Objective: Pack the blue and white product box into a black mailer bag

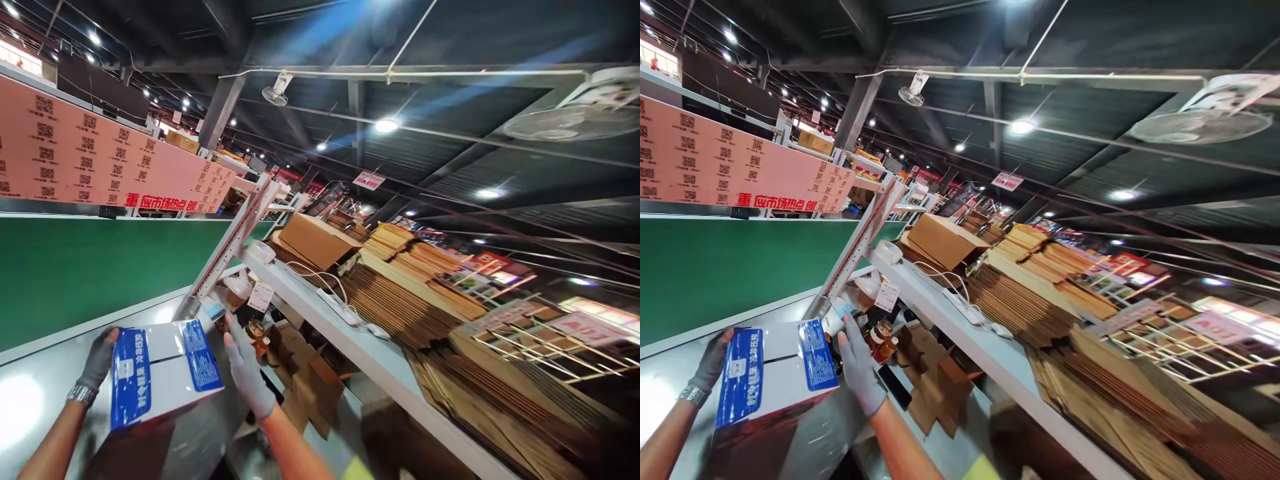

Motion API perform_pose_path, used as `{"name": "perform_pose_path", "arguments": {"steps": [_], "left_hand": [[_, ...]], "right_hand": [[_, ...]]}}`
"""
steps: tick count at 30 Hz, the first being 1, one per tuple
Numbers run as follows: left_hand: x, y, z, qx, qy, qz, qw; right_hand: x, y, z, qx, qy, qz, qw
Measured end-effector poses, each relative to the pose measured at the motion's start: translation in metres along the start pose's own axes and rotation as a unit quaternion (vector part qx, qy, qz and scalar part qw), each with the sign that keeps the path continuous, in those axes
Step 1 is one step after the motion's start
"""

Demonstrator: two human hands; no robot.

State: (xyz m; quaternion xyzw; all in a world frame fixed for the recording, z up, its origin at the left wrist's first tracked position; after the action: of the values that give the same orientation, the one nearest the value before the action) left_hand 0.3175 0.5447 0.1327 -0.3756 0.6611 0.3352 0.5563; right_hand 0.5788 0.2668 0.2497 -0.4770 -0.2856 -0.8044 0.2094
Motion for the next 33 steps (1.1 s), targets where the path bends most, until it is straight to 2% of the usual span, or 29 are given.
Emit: {"name": "perform_pose_path", "arguments": {"steps": [2, 5, 6, 8, 11, 16, 20, 25, 27, 30, 33], "left_hand": [[-0.002, 0.002, -0.005, -0.014, 0.007, 0.002, 1.0], [-0.005, 0.006, -0.01, -0.038, 0.009, 0.014, 0.999], [-0.006, 0.007, -0.011, -0.043, 0.008, 0.017, 0.999], [-0.007, 0.007, -0.014, -0.045, 0.005, 0.028, 0.999], [-0.007, 0.004, -0.018, -0.022, 0.008, 0.047, 0.999], [-0.001, 0.002, -0.021, 0.013, 0.002, 0.057, 0.998], [-0.001, 0.006, -0.019, -0.014, -0.006, 0.109, 0.994], [-0.002, 0.007, -0.019, -0.038, -0.008, 0.122, 0.992], [0.002, 0.008, -0.018, -0.043, 0.002, 0.129, 0.991], [0.008, 0.012, -0.015, -0.07, 0.006, 0.144, 0.987], [0.011, 0.017, -0.011, -0.09, 0.004, 0.135, 0.987]], "right_hand": [[0.018, -0.036, 0.011, 0.087, 0.055, -0.148, 0.984], [0.02, -0.098, 0.011, 0.255, 0.058, -0.313, 0.913], [0.018, -0.112, 0.009, 0.294, 0.054, -0.351, 0.887], [0.016, -0.126, 0.007, 0.333, 0.045, -0.404, 0.851], [0.021, -0.125, 0.007, 0.348, 0.036, -0.431, 0.832], [0.033, -0.117, 0.003, 0.35, 0.04, -0.418, 0.837], [0.025, -0.116, 0.004, 0.35, 0.046, -0.409, 0.842], [0.023, -0.115, -0.003, 0.378, 0.106, -0.352, 0.85], [0.032, -0.117, -0.018, 0.4, 0.126, -0.32, 0.85], [0.051, -0.126, -0.055, 0.439, 0.161, -0.251, 0.848], [0.061, -0.141, -0.104, 0.501, 0.222, -0.146, 0.824]]}}
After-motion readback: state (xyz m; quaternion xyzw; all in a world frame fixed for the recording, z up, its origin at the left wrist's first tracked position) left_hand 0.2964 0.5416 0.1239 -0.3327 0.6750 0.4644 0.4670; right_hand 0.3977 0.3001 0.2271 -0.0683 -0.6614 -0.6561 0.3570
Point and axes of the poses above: each hand's wrist, its own z-axis towards the middle knuckle, its own y-axis out of the back of the hand, x = y × z, the point moved 5 cm from there along z, towards the middle knuckle, and after that the axes turned 14 degrees about z, right-handed, at the moved point
